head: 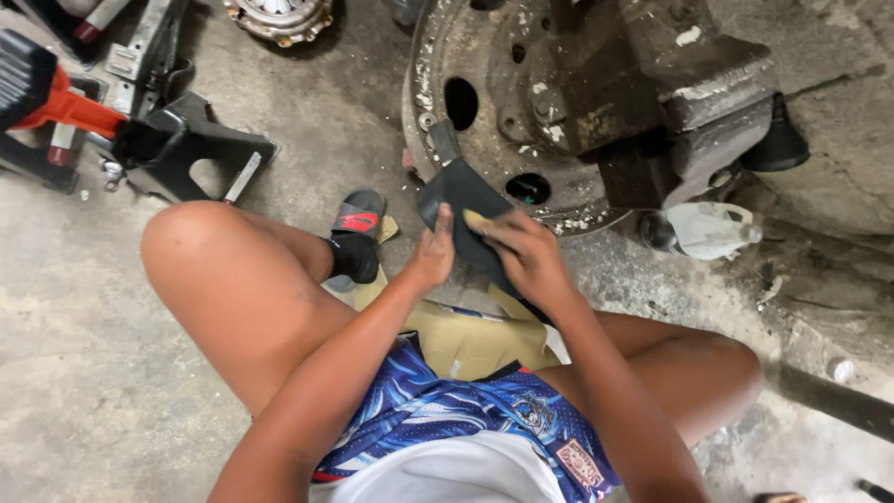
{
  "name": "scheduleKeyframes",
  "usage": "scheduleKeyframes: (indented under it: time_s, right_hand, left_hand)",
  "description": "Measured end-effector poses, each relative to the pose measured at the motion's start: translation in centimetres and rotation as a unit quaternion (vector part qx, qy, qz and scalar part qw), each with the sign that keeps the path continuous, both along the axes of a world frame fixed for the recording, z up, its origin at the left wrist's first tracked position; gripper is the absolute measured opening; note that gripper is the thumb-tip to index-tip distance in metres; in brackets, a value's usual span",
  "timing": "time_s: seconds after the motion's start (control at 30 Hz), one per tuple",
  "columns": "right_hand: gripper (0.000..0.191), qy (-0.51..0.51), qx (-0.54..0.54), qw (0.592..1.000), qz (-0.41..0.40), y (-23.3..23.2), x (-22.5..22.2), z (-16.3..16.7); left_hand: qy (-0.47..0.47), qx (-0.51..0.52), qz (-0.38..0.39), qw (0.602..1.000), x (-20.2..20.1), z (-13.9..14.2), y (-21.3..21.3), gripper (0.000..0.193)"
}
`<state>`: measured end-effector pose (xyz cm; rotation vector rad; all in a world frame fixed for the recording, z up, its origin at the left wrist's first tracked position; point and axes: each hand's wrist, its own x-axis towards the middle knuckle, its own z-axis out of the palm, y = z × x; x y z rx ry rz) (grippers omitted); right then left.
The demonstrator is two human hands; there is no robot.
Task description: The person sits on a low stool and repeatedly rubs a small yellow abrasive block over the surface of a black plastic part. The person holds the part with one hand and scrubs with the other, rotating the part to cover different areas.
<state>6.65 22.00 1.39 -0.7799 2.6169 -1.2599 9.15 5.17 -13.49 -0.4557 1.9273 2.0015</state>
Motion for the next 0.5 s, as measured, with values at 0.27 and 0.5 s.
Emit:
scheduleKeyframes:
  time_s: [0.27, 0.5]
  right_hand:
    - [0.039, -0.029, -0.015, 0.999, 0.023, -6.1, -4.3, -0.5]
    - [0.043, -0.058, 0.027, 0.998, -0.011, 2.1, 1.4, 0.8]
  left_hand:
    - [0.022, 0.029, 0.007, 0.999, 0.6, 0.2, 0.2, 0.098]
    - [0.017, 0.010, 0.053, 0.998, 1.0, 0.8, 1.0, 0.087]
